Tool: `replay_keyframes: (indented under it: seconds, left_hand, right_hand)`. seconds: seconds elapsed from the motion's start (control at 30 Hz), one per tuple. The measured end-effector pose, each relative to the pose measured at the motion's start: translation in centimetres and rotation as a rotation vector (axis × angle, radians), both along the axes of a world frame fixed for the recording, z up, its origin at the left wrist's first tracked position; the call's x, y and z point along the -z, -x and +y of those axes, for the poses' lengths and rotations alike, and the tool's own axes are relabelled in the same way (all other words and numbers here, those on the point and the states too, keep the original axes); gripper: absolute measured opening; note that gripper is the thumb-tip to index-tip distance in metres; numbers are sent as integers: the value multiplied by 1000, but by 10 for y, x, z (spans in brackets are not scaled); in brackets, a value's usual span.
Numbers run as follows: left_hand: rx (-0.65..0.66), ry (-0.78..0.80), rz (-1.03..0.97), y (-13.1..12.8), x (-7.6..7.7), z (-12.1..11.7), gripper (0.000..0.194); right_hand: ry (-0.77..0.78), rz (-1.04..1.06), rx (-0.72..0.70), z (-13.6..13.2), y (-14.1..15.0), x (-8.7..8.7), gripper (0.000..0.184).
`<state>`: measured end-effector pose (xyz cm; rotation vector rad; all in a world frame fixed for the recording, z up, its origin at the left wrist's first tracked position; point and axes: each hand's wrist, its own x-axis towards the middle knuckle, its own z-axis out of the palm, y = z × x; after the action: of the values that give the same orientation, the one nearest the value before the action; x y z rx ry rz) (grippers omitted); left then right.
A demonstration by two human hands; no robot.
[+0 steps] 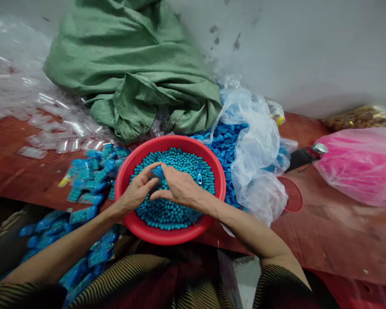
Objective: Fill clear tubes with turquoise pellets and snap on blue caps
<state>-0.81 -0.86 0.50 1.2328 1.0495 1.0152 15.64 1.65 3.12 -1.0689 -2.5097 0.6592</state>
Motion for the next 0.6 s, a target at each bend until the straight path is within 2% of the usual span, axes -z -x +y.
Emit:
replay_keyframes:
  seconds: [0.07,0.1,0.23,0.43,0.6]
  left_hand:
    - [-25,-31,5,1,1,1,47]
    - [-32,-32,4,2,1,2,46]
    - [-47,5,-43,3,1,6,44]
    - [-188,74,-168,-7,-3,10,35]
    - [-256,71,-98,-15,-5,5,29]
  right_hand:
    - [-73,-151,-1,-5,5,0,85]
    - [-98,-210,9,-6,7,0,87]
    - [-132,-315,32,-3,16,-2,74]
    - [-172,-253,29,7,20,2,61]
    - [-152,-194,42,5,21,8,60]
